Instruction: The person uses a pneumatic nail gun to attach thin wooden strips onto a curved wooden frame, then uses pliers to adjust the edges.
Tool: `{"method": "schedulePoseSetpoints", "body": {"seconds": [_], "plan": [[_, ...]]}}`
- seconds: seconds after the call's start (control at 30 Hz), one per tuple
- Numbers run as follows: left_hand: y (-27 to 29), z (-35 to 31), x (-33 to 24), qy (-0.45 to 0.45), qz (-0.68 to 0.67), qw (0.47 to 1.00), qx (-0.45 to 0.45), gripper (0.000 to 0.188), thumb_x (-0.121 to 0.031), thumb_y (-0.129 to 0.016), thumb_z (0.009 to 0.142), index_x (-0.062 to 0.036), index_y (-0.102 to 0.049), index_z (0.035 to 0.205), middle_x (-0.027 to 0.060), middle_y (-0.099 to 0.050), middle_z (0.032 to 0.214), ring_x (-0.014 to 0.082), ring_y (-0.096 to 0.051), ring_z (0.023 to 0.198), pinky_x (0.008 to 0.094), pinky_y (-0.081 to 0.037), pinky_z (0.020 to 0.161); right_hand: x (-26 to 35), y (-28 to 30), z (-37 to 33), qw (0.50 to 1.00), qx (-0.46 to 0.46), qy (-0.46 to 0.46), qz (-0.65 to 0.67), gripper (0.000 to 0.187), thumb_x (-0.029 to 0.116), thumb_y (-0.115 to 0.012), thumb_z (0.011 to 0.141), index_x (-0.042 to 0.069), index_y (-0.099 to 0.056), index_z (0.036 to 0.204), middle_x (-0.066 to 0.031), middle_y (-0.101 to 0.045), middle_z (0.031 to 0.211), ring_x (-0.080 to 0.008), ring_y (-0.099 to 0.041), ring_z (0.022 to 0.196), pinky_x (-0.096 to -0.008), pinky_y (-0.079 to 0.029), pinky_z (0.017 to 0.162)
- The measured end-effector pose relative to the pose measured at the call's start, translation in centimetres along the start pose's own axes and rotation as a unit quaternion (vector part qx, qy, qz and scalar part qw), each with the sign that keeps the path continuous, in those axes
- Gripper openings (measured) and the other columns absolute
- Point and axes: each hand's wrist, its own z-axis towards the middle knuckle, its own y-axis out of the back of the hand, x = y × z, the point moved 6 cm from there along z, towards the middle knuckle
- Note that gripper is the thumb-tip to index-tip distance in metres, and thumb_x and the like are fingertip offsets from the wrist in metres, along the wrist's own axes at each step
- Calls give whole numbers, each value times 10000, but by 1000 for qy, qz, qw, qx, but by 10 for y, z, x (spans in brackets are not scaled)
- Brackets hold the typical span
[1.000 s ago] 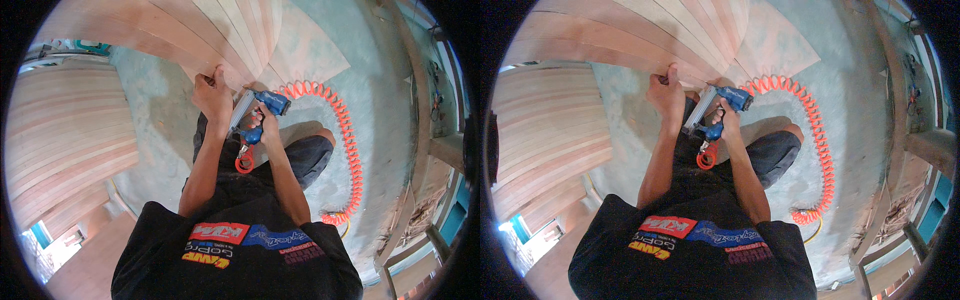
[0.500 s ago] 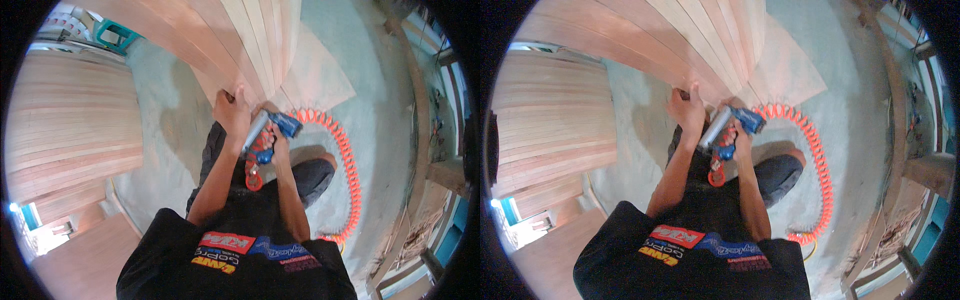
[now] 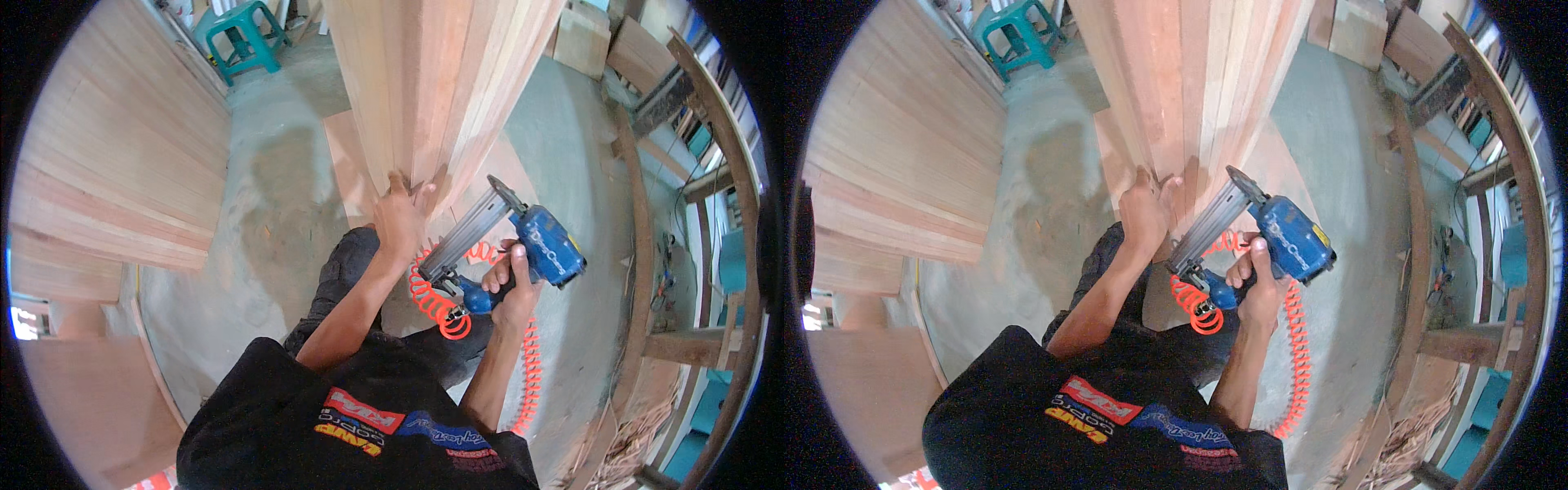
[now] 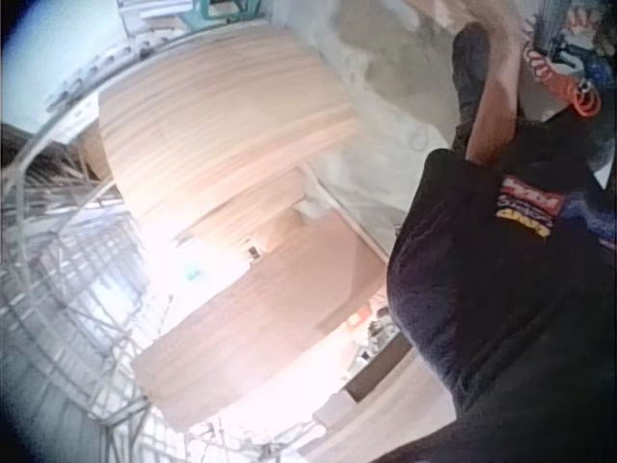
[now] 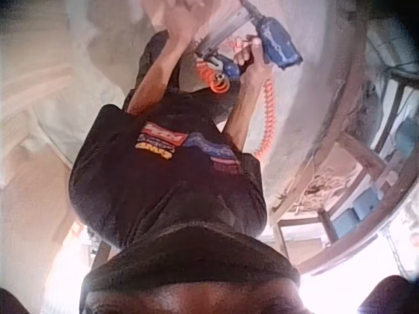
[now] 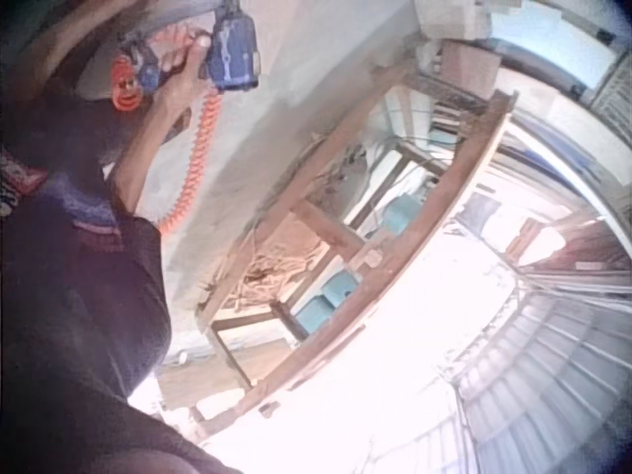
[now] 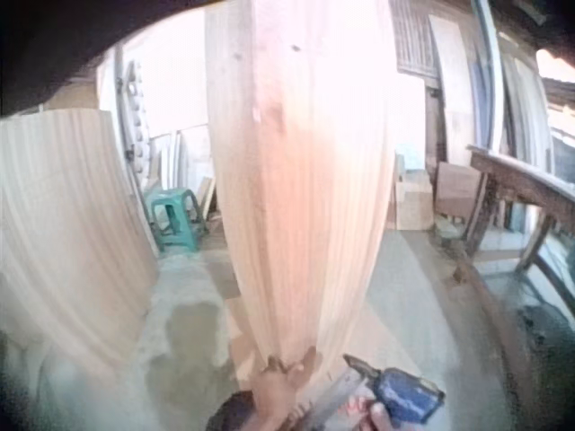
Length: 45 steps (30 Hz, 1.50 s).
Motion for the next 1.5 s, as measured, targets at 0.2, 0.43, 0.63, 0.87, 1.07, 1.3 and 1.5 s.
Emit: {"method": "schedulePoseSetpoints", "body": {"seconds": [0.2, 0.43, 0.63, 0.87, 1.07, 1.3, 1.5], "plan": [[71, 25, -57, -118, -179, 950, -227, 448, -184, -824, 826, 59, -653, 1161, 210, -672, 1082, 300, -703, 908, 383, -552, 682, 29, -28, -10, 998, 34, 30, -40, 249, 216, -715, 935, -20, -670, 1002, -7, -507, 595, -115, -471, 463, -289, -400, 461], [67, 16, -76, -131, -88, 941, -300, 363, -128, -841, 794, 19, -682, 1085, 157, -661, 986, 265, -691, 867, 346, -572, 763, 48, -47, -17, 987, 78, 77, -113, 179, 133, -683, 953, -29, -661, 1028, -2, -533, 645, -80, -451, 488, -260, -402, 462], [73, 18, -74, -122, -145, 935, -299, 399, -110, -848, 779, 19, -647, 1098, 127, -672, 973, 227, -683, 848, 347, -567, 735, 38, -38, -6, 986, 143, 58, -63, 200, 135, -690, 954, -39, -669, 1049, -5, -538, 640, -89, -463, 489, -264, -406, 469], [73, 23, -50, -141, -181, 945, -234, 346, -37, -831, 787, -28, -591, 1036, 54, -643, 938, 108, -598, 796, 258, -501, 754, 40, -38, 4, 965, 196, 99, -143, 193, 164, -720, 941, -8, -689, 1023, -3, -549, 635, -86, -472, 497, -256, -394, 488], [70, 37, -43, -119, -229, 949, -183, 294, 40, -749, 804, -36, -573, 1027, 14, -608, 904, 87, -577, 789, 247, -495, 751, 48, -81, 24, 893, 237, 295, -246, 219, 177, -735, 936, 29, -702, 1094, -44, -698, 895, -171, -652, 792, -322, -526, 707], [70, 29, -45, -121, -216, 949, -196, 231, 58, -727, 794, -12, -613, 983, 39, -644, 866, 120, -622, 785, 268, -516, 736, 11, -62, 34, 945, 262, 79, -180, 348, 108, -703, 908, 51, -620, 1242, -87, -698, 1070, -201, -663, 995, -369, -497, 908], [80, 18, -75, -172, -108, 928, -311, 261, -17, -820, 756, 13, -648, 950, 120, -615, 827, 223, -611, 699, 329, -509, 635, 15, -58, 32, 786, 286, 302, -458, 425, 178, -634, 918, 220, -649, 1340, -59, -673, 1266, -239, -638, 1166, -391, -465, 1015]]}}
